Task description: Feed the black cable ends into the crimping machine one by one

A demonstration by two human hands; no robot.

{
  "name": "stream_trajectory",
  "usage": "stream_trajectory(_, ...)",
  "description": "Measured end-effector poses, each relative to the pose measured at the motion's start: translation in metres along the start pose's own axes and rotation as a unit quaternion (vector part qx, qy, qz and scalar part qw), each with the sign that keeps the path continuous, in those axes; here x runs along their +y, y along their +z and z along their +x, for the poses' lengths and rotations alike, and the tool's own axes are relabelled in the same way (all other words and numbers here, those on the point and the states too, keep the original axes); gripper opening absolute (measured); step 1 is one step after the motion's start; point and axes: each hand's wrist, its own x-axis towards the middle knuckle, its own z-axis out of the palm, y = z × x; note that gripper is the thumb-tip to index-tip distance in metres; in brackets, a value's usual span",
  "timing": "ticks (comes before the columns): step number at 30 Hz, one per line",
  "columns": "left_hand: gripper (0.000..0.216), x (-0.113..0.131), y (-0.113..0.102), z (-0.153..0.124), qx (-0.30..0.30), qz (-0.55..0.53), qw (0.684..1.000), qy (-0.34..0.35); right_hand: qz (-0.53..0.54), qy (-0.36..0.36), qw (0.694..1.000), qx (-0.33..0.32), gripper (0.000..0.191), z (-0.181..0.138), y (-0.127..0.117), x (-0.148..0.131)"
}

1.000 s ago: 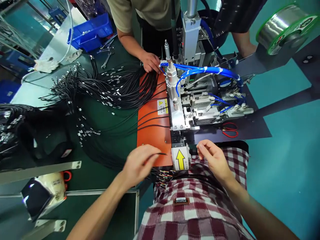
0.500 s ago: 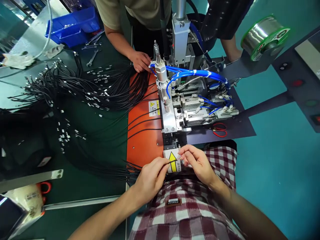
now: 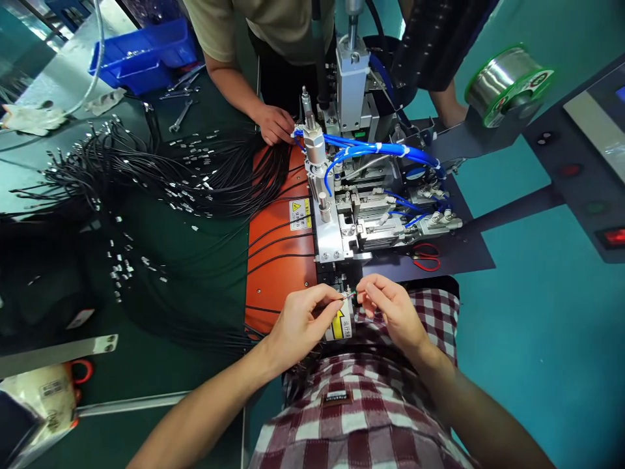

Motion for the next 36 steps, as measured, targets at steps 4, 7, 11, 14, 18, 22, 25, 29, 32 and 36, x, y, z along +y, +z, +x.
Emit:
stream_trajectory(4, 0.014, -0.003, 0.004, -0.001, 0.014, -0.007, 1.0, -0.003, 0.051, 0.039, 0.998, -0.023, 0.025, 0.002, 0.003, -0.001)
stream_trajectory(7, 0.014, -0.005, 0.005, -0.003, 0.021, -0.014, 1.0, -0.003, 0.072, 0.042, 0.996, -0.022, 0.024, 0.002, 0.009, -0.001)
stream_trajectory(11, 0.014, -0.008, 0.006, -0.003, 0.028, -0.074, 0.996, -0.029, 0.062, 0.037, 0.997, -0.005, 0.022, -0.001, 0.015, 0.002)
stream_trajectory(14, 0.016, -0.009, 0.005, -0.003, 0.009, -0.132, 0.989, -0.062, 0.04, 0.032, 0.999, 0.01, 0.022, -0.004, 0.019, 0.006)
stream_trajectory(18, 0.018, -0.01, 0.005, -0.001, -0.004, -0.154, 0.986, -0.069, 0.028, 0.017, 0.999, 0.016, 0.023, -0.004, 0.02, 0.006)
stream_trajectory(22, 0.017, -0.01, 0.005, -0.002, 0.009, -0.13, 0.989, -0.064, 0.015, 0.009, 1.0, 0.018, 0.023, 0.0, 0.017, -0.002)
stream_trajectory(25, 0.015, -0.01, 0.007, -0.003, 0.022, -0.099, 0.993, -0.053, 0.017, 0.017, 1.0, 0.015, 0.024, 0.002, 0.017, -0.006)
stream_trajectory(29, 0.015, -0.011, 0.009, -0.003, 0.039, -0.088, 0.994, -0.047, 0.023, 0.029, 0.999, 0.015, 0.025, 0.002, 0.021, -0.007)
stream_trajectory(32, 0.015, -0.014, 0.011, -0.003, 0.054, -0.083, 0.994, -0.043, 0.02, 0.037, 0.999, 0.022, 0.025, -0.001, 0.023, -0.004)
stream_trajectory(36, 0.015, -0.015, 0.012, -0.004, 0.061, -0.062, 0.996, -0.034, 0.036, 0.038, 0.998, 0.026, 0.025, -0.003, 0.024, 0.002)
